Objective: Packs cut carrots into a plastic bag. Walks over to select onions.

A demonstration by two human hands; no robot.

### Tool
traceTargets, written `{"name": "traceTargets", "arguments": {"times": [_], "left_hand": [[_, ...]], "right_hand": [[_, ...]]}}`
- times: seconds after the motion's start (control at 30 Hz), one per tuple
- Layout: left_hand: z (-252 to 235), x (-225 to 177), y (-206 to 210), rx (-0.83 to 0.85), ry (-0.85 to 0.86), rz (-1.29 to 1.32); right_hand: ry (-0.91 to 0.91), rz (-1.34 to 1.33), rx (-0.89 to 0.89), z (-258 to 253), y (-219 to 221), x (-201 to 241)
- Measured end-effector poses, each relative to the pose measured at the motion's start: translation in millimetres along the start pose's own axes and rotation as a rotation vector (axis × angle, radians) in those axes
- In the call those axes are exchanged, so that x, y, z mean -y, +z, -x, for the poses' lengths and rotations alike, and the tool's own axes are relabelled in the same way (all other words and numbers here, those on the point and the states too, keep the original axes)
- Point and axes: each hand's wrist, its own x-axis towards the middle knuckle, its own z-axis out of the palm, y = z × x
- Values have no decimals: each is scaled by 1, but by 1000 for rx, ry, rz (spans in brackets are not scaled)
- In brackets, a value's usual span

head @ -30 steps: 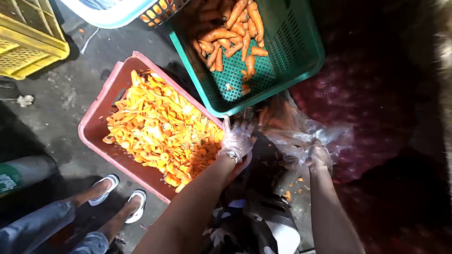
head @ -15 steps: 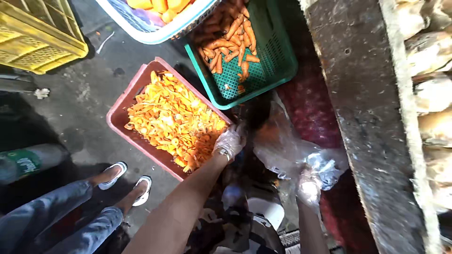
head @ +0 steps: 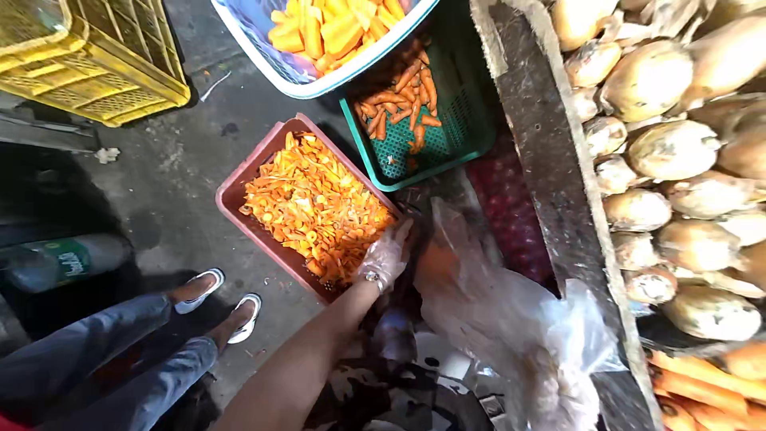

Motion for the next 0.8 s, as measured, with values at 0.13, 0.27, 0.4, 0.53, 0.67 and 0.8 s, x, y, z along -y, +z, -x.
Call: {"name": "traceTargets", "arguments": {"times": [0.13,0.27,0.4,0.53,0.67,0.8], "left_hand": [[-15,-10,-41,-346,330,-86],[-29,-19,-107,-322,364,-357],[-8,-7,-165,-136,135,-251],[8,28,-189,-230,44,-227],[9,34,-197,-270,-88,-269],[8,32,-163,-303,-101,-106]], "right_hand": [[-164,-58,145,-26,-21,48],[-399,-215,260,-77,-11,80],[-426,-326,151,-114,15,114],[-276,-248,188,-132,39,131],[-14,-34,298,-162,63,109],[145,219,404,-189,99,105]]}}
